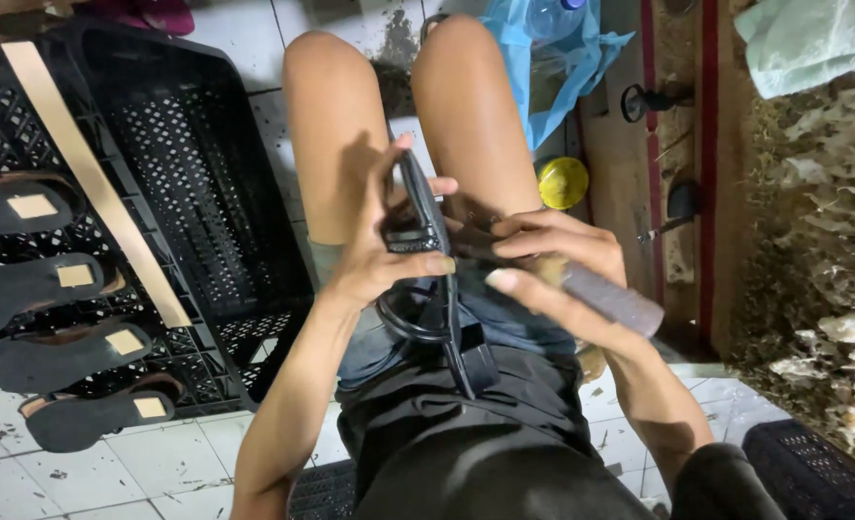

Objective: Manually assembling sandals by inserting straps into soles and using a hand tool to secure them.

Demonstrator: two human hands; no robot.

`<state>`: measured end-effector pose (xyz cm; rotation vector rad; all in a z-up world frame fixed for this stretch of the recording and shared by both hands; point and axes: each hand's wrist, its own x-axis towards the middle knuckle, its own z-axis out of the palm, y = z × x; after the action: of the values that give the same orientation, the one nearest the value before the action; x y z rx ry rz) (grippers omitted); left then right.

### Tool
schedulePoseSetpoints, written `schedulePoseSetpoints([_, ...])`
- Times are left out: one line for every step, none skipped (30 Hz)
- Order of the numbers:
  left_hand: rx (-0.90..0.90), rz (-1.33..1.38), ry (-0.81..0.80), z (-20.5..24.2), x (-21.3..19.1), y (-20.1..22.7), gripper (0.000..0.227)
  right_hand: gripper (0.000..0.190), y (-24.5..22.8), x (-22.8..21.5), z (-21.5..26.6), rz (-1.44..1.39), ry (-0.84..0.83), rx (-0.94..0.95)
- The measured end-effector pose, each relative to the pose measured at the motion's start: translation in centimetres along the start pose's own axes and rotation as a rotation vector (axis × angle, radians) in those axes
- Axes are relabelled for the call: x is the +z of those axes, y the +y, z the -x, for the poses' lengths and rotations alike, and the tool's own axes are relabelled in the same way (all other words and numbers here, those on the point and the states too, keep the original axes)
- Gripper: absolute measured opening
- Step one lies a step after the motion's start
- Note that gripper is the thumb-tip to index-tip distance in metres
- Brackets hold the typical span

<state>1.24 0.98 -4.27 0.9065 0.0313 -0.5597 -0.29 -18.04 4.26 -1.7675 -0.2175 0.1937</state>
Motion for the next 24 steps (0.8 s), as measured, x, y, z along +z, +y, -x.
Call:
schedulePoseSetpoints([-0.053, 0.000, -0.009, 0.0, -0.4, -0.8, 0.109, 0.016, 0.9, 0.0, 0.7, -0.149, 0.079, 0.152])
schedulePoseSetpoints([-0.106, 0.000, -0.018, -0.1, -0.7, -1.5, 0.107, 0.018, 1.7, 0.0, 1.5, -0.297, 0.158, 0.304])
schedulePoseSetpoints([-0.110, 0.004, -0.013, -0.2, -1.3, -2.2, 0.107, 0.018, 1.8, 0.0, 1.6, -0.297, 0.155, 0.310])
schedulePoseSetpoints([-0.121, -0.050, -0.055, -0.2, -1.9, -2.9, 0.110, 0.019, 1.9, 0.1, 1.7, -0.351, 0.195, 0.379])
schedulePoseSetpoints([-0.134, -0.100, -0.100, -0.3, -2.5, -3.6, 0.113, 0.019, 2.0, 0.1, 1.9, -0.403, 0.240, 0.449])
schedulePoseSetpoints([-0.140, -0.095, -0.099, -0.4, -2.5, -3.6, 0.113, 0.019, 2.3, 0.1, 2.2, -0.402, 0.241, 0.458])
schedulePoseSetpoints([-0.147, -0.032, -0.116, -0.3, -2.5, -3.5, 0.102, 0.019, 2.7, 0.2, 2.5, -0.444, 0.242, 0.447])
schedulePoseSetpoints([-0.153, 0.032, -0.133, -0.2, -2.5, -3.3, 0.090, 0.019, 3.0, 0.2, 2.8, -0.485, 0.242, 0.437])
schedulePoseSetpoints([-0.153, 0.032, -0.130, 0.0, -2.4, -3.1, 0.090, 0.019, 3.0, 0.3, 2.9, -0.486, 0.239, 0.438])
schedulePoseSetpoints([-0.156, 0.005, -0.124, 0.1, -2.3, -2.8, 0.089, 0.019, 3.0, 0.4, 2.9, -0.501, 0.242, 0.431])
schedulePoseSetpoints([-0.157, -0.023, -0.123, 0.1, -2.1, -2.6, 0.089, 0.018, 3.0, 0.5, 3.0, -0.515, 0.247, 0.421])
schedulePoseSetpoints([-0.155, -0.023, -0.124, 0.0, -2.1, -2.6, 0.089, 0.018, 3.1, 0.4, 2.9, -0.513, 0.248, 0.419])
schedulePoseSetpoints([-0.160, -0.011, -0.122, 0.0, -2.1, -2.6, 0.088, 0.019, 3.2, 0.4, 3.0, -0.528, 0.237, 0.408])
schedulePoseSetpoints([-0.165, 0.001, -0.119, 0.1, -2.0, -2.6, 0.087, 0.020, 3.3, 0.4, 3.1, -0.543, 0.227, 0.396])
schedulePoseSetpoints([-0.165, 0.002, -0.119, 0.2, -1.8, -2.4, 0.087, 0.020, 3.6, 0.5, 3.0, -0.543, 0.227, 0.397])
schedulePoseSetpoints([-0.166, -0.036, -0.113, 0.2, -1.7, -2.2, 0.086, 0.020, 3.9, 0.7, 3.0, -0.536, 0.203, 0.379])
schedulePoseSetpoints([-0.169, -0.073, -0.110, 0.1, -1.6, -2.1, 0.085, 0.020, 4.2, 0.8, 3.0, -0.527, 0.181, 0.361])
schedulePoseSetpoints([-0.170, -0.071, -0.112, 0.0, -1.9, -2.3, 0.085, 0.020, 4.0, 0.8, 2.5, -0.525, 0.183, 0.363])
schedulePoseSetpoints([-0.167, -0.102, -0.099, 0.1, -2.2, -2.5, 0.083, 0.019, 3.7, 0.8, 2.1, -0.470, 0.158, 0.347])
schedulePoseSetpoints([-0.163, -0.132, -0.085, 0.2, -2.4, -2.6, 0.081, 0.018, 3.4, 0.9, 1.7, -0.415, 0.134, 0.331])
schedulePoseSetpoints([-0.163, -0.133, -0.084, 0.0, -2.2, -2.3, 0.081, 0.018, 3.3, 0.7, 1.6, -0.415, 0.132, 0.331])
schedulePoseSetpoints([-0.168, -0.147, -0.092, -0.1, -2.0, -1.9, 0.080, 0.018, 3.2, 0.5, 1.6, -0.410, 0.130, 0.325])
schedulePoseSetpoints([-0.171, -0.161, -0.110, -0.4, -1.8, -1.5, 0.080, 0.018, 3.0, 0.4, 1.5, -0.400, 0.135, 0.316])
schedulePoseSetpoints([-0.169, -0.161, -0.118, -0.4, -1.9, -1.5, 0.080, 0.018, 2.8, 0.3, 1.4, -0.395, 0.140, 0.312])
